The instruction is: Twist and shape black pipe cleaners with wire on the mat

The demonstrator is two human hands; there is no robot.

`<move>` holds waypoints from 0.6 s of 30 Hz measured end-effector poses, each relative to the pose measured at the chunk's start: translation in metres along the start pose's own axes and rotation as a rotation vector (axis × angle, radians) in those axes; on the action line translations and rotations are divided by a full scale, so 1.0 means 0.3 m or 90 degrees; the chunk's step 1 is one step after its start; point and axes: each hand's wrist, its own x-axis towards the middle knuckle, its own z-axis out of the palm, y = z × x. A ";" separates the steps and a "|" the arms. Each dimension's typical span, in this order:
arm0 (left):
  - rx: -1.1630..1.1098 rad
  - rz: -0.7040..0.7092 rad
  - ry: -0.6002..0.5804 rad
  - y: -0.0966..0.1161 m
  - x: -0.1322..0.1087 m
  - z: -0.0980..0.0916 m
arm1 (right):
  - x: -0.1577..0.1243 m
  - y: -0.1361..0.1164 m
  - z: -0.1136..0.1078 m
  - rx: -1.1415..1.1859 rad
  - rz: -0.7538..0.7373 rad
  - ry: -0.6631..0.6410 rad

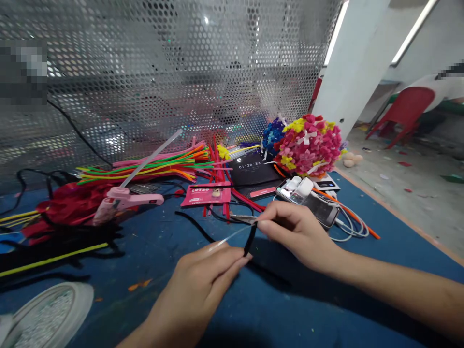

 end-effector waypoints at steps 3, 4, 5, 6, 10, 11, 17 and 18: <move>0.163 0.057 0.019 0.010 -0.047 0.005 | 0.003 0.043 0.009 -0.253 -0.170 -0.041; 0.207 0.071 0.023 0.008 -0.061 -0.001 | 0.004 0.053 0.009 -0.334 -0.252 -0.092; 0.234 0.074 0.017 0.005 -0.070 -0.009 | 0.004 0.059 0.009 -0.398 -0.323 -0.148; 0.242 0.078 0.012 0.000 -0.074 -0.018 | 0.004 0.060 0.008 -0.443 -0.374 -0.198; 0.188 0.104 0.001 -0.016 -0.043 -0.046 | 0.000 0.047 0.004 -0.497 -0.413 -0.307; 0.167 0.104 -0.004 -0.019 -0.029 -0.049 | 0.000 0.045 0.004 -0.497 -0.409 -0.323; 0.019 -0.007 -0.050 -0.096 0.022 -0.017 | -0.010 0.019 -0.016 -0.476 -0.322 -0.336; 0.016 -0.024 -0.052 -0.117 0.022 -0.001 | -0.017 0.000 -0.030 -0.450 -0.308 -0.323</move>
